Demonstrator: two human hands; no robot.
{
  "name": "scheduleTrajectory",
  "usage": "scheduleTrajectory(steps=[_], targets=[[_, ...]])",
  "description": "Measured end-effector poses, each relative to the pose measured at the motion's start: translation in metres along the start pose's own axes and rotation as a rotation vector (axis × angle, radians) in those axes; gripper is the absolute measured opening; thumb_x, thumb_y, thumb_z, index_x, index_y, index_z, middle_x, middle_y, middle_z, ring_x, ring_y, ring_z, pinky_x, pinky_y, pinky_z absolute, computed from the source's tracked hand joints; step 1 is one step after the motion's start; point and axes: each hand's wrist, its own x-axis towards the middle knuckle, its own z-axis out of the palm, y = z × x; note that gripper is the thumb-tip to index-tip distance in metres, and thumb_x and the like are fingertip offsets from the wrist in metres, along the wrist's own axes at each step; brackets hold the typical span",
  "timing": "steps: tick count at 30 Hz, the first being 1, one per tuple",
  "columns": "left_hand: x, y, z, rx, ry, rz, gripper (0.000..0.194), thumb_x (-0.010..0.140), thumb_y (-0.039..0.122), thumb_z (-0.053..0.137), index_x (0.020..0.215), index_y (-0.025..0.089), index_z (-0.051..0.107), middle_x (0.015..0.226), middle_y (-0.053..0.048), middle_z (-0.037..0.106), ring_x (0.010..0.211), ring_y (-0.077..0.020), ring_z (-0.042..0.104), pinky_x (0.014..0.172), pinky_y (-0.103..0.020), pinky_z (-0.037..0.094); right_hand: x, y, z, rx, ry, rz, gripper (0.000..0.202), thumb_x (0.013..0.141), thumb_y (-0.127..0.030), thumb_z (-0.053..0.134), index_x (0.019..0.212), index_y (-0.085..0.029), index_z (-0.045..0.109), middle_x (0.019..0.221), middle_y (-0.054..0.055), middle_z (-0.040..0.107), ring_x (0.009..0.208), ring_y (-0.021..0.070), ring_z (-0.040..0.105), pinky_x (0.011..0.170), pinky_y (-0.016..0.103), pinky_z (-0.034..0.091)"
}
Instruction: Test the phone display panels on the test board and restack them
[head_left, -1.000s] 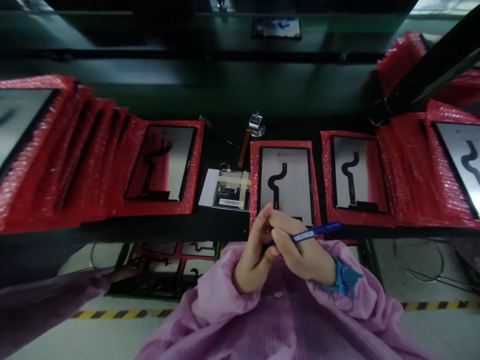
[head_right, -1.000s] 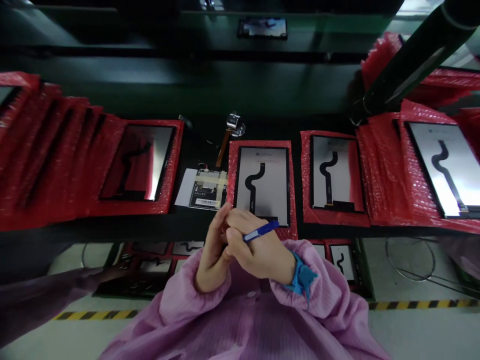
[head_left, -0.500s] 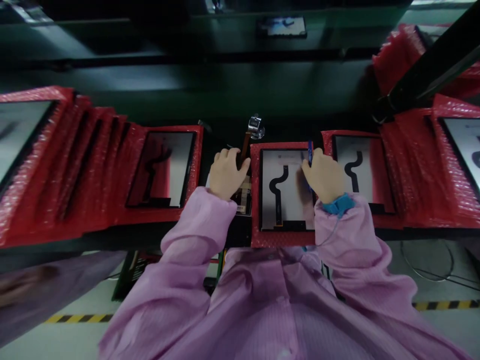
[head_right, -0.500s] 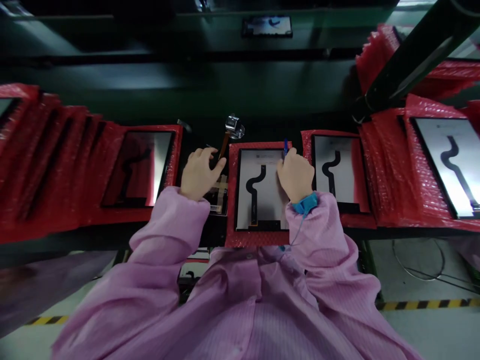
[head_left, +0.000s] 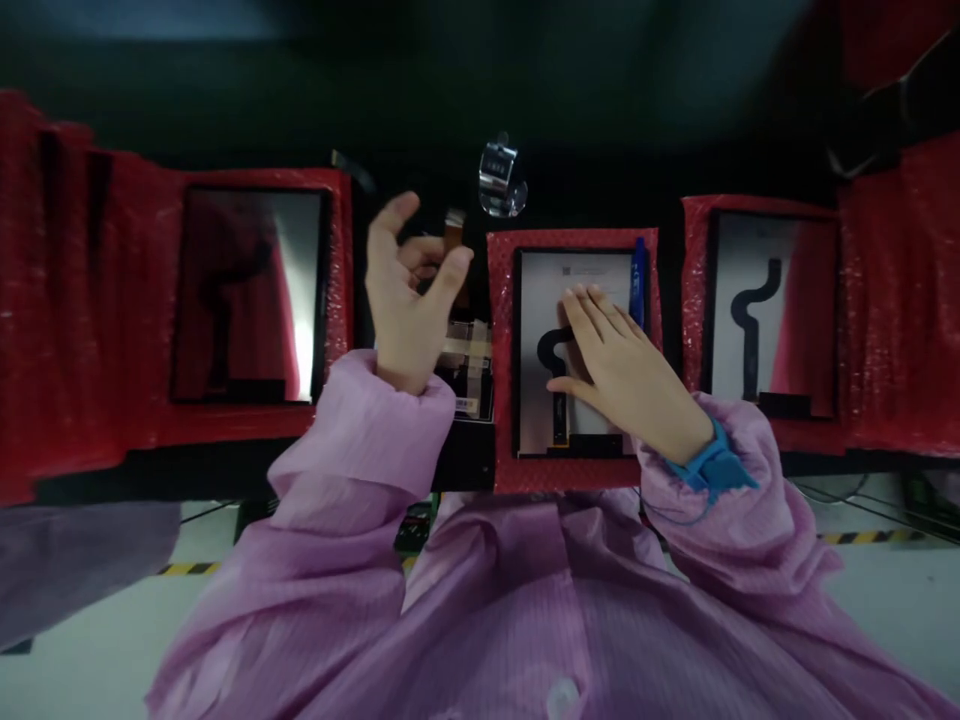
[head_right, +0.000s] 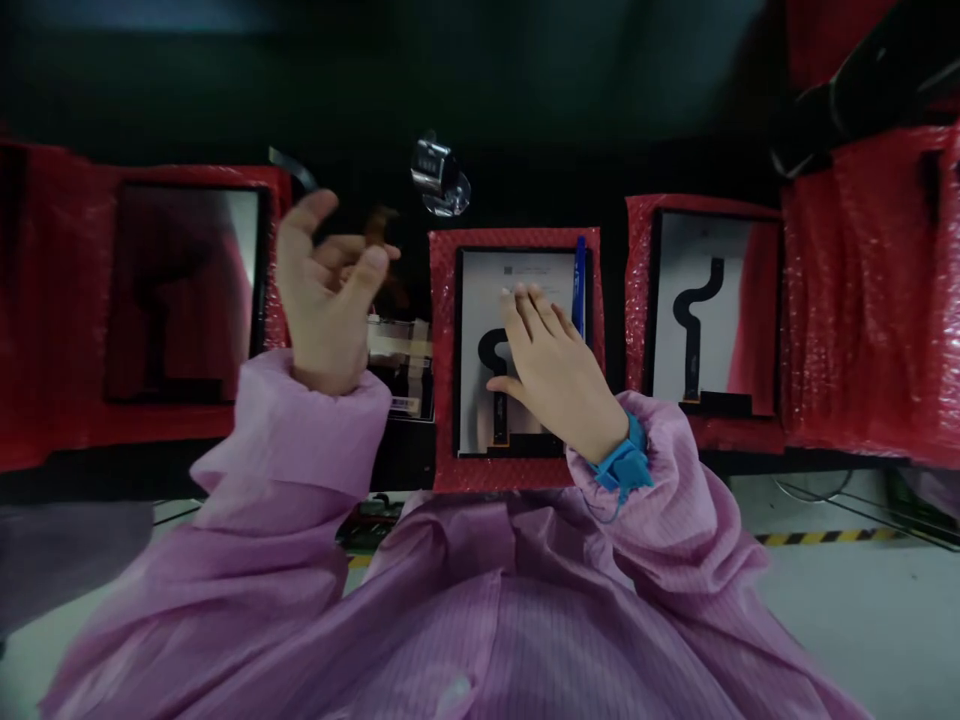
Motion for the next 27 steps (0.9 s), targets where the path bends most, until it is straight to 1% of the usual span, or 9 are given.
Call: scheduleTrajectory(steps=[3, 6, 8, 11, 13, 17, 19, 23, 27], targets=[[0.003, 0.000, 0.000, -0.183, 0.037, 0.070, 0.043, 0.089, 0.038, 0.075, 0.127, 0.026, 0.059, 0.097, 0.000, 0.072, 0.084, -0.0152, 0.067, 0.078, -0.031, 0.052, 0.000, -0.002, -0.001, 0.038, 0.002, -0.001, 0.086, 0.091, -0.034, 0.069, 0.159, -0.007, 0.024, 0.163, 0.023, 0.031, 0.156, 0.0347, 0.023, 0.127, 0.055, 0.026], [0.004, 0.001, 0.002, -0.277, 0.039, 0.058, 0.023, 0.089, 0.034, 0.076, 0.108, 0.022, 0.070, 0.087, 0.001, 0.072, 0.076, -0.0138, 0.066, 0.076, -0.031, 0.054, 0.000, -0.003, -0.003, 0.086, 0.008, -0.017, 0.084, 0.091, -0.028, 0.068, 0.159, -0.011, 0.024, 0.160, 0.021, 0.037, 0.155, 0.0353, 0.026, 0.126, 0.058, 0.028], [0.005, 0.000, 0.003, -0.325, 0.050, 0.085, 0.016, 0.089, 0.035, 0.076, 0.097, 0.021, 0.071, 0.086, 0.002, 0.072, 0.074, -0.0124, 0.066, 0.073, -0.030, 0.055, 0.001, -0.002, -0.005, 0.151, 0.013, -0.035, 0.079, 0.090, -0.026, 0.068, 0.158, -0.018, 0.028, 0.153, 0.018, 0.044, 0.151, 0.0361, 0.033, 0.122, 0.060, 0.034], [0.005, -0.002, 0.002, -0.275, 0.015, 0.153, 0.025, 0.094, 0.047, 0.069, 0.088, 0.023, 0.063, 0.079, 0.007, 0.068, 0.071, -0.0086, 0.064, 0.068, -0.027, 0.055, 0.002, 0.002, -0.008, 0.339, 0.014, -0.076, 0.076, 0.087, -0.030, 0.072, 0.154, -0.026, 0.036, 0.146, 0.013, 0.049, 0.143, 0.0362, 0.042, 0.115, 0.060, 0.043], [0.004, -0.002, 0.001, -0.170, -0.031, 0.173, 0.033, 0.099, 0.052, 0.059, 0.085, 0.022, 0.058, 0.074, 0.008, 0.064, 0.069, -0.0057, 0.060, 0.066, -0.025, 0.053, 0.003, 0.005, -0.008, 0.504, 0.028, -0.105, 0.085, 0.084, -0.035, 0.076, 0.156, -0.030, 0.031, 0.154, 0.012, 0.042, 0.145, 0.0358, 0.040, 0.112, 0.057, 0.046], [0.000, 0.007, -0.001, -0.100, -0.132, 0.142, 0.022, 0.100, 0.046, 0.059, 0.101, 0.025, 0.066, 0.074, 0.007, 0.066, 0.066, -0.0063, 0.060, 0.063, -0.027, 0.052, 0.006, 0.004, -0.007, 0.818, 0.084, -0.109, 0.104, 0.087, -0.040, 0.072, 0.161, -0.039, -0.002, 0.171, 0.009, 0.005, 0.151, 0.0304, 0.035, 0.109, 0.050, 0.050], [-0.004, 0.015, -0.001, -0.086, -0.171, 0.106, 0.022, 0.100, 0.046, 0.059, 0.106, 0.026, 0.067, 0.079, 0.005, 0.068, 0.070, -0.0094, 0.063, 0.067, -0.031, 0.055, 0.007, 0.001, -0.006, 0.874, 0.096, -0.063, 0.098, 0.092, -0.042, 0.065, 0.160, -0.040, -0.006, 0.171, 0.009, 0.012, 0.148, 0.0282, 0.041, 0.108, 0.051, 0.051], [-0.009, 0.025, -0.003, 0.016, -0.252, 0.073, 0.035, 0.099, 0.056, 0.053, 0.090, 0.024, 0.062, 0.077, 0.002, 0.067, 0.070, -0.0137, 0.064, 0.067, -0.035, 0.054, 0.009, -0.007, -0.003, 0.985, 0.038, -0.005, 0.065, 0.102, -0.051, 0.046, 0.158, -0.029, 0.024, 0.148, 0.011, 0.054, 0.139, 0.0238, 0.052, 0.110, 0.048, 0.049], [-0.009, 0.026, -0.006, 0.055, -0.385, 0.100, 0.034, 0.100, 0.053, 0.049, 0.088, 0.024, 0.063, 0.071, 0.002, 0.067, 0.067, -0.0146, 0.061, 0.073, -0.039, 0.054, 0.012, -0.012, 0.006, 1.202, -0.013, -0.025, 0.055, 0.105, -0.058, 0.023, 0.127, -0.022, 0.057, 0.136, 0.010, 0.062, 0.134, 0.0203, 0.055, 0.114, 0.041, 0.046]])
